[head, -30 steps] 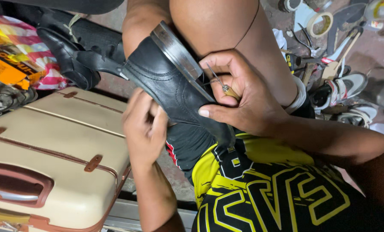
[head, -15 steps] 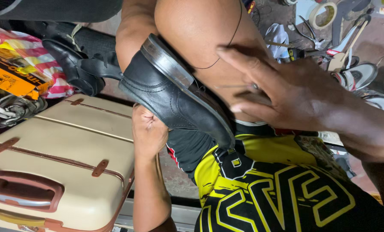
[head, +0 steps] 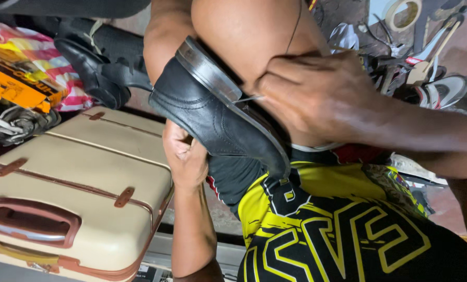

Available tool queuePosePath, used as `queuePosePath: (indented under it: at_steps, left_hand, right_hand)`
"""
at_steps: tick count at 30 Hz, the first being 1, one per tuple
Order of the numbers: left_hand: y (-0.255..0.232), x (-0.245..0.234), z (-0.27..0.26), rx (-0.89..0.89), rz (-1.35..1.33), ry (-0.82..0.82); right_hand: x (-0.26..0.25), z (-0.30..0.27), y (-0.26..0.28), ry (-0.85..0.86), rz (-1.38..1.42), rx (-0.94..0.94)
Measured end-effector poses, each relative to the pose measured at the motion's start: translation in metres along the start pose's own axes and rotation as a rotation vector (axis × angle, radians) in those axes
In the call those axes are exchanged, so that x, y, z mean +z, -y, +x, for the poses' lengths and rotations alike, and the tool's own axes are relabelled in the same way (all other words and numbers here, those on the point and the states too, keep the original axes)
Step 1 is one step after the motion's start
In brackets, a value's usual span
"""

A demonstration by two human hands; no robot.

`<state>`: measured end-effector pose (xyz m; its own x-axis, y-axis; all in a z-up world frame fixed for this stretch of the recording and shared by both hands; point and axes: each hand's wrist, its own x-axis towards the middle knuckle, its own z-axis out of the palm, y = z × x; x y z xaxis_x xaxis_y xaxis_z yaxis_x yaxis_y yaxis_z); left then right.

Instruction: The person sits on the floor and sews the sole of a black shoe using a needle and thread. They hold the shoe on their lap and repeatedly push the needle through the sole while pulling the thread tight.

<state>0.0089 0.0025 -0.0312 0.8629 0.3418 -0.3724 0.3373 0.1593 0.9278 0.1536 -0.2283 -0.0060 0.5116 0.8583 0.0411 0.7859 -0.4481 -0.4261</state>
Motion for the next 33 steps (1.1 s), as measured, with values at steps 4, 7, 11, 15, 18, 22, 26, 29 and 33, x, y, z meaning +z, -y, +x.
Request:
queuePosePath:
  at_steps: [4,7,11,15,18,22,26,29,33]
  left_hand:
    - [-0.007,-0.007,0.004,0.030,0.062,0.227]
    - [-0.005,-0.013,0.008,0.065,0.139,0.292]
    - [-0.014,-0.017,0.013,0.105,0.341,0.354]
    - [-0.029,-0.013,0.022,0.171,0.432,0.470]
    - [-0.030,-0.010,0.026,0.147,0.428,0.473]
    - [-0.022,-0.006,0.022,0.147,0.414,0.366]
    - [-0.011,-0.003,0.018,0.145,0.349,0.272]
    - [-0.004,-0.003,0.014,0.122,0.317,0.212]
    - [0.006,-0.008,0.010,0.142,0.318,0.159]
  right_hand:
    - [-0.020,-0.006,-0.009,0.062,0.103,0.049]
    - [-0.038,-0.008,-0.019,0.080,0.396,0.180]
    - [-0.035,-0.008,-0.014,-0.006,0.655,0.176]
    - [-0.031,-0.009,-0.008,0.148,0.748,0.209]
    - [-0.032,-0.008,-0.016,0.578,0.610,0.470]
    - [-0.040,-0.016,-0.033,0.286,0.620,0.208]
    - [-0.042,-0.015,-0.040,0.028,0.701,0.132]
    - [-0.029,-0.010,-0.035,-0.135,1.221,0.174]
    - [-0.010,0.005,-0.022,-0.135,1.746,0.027]
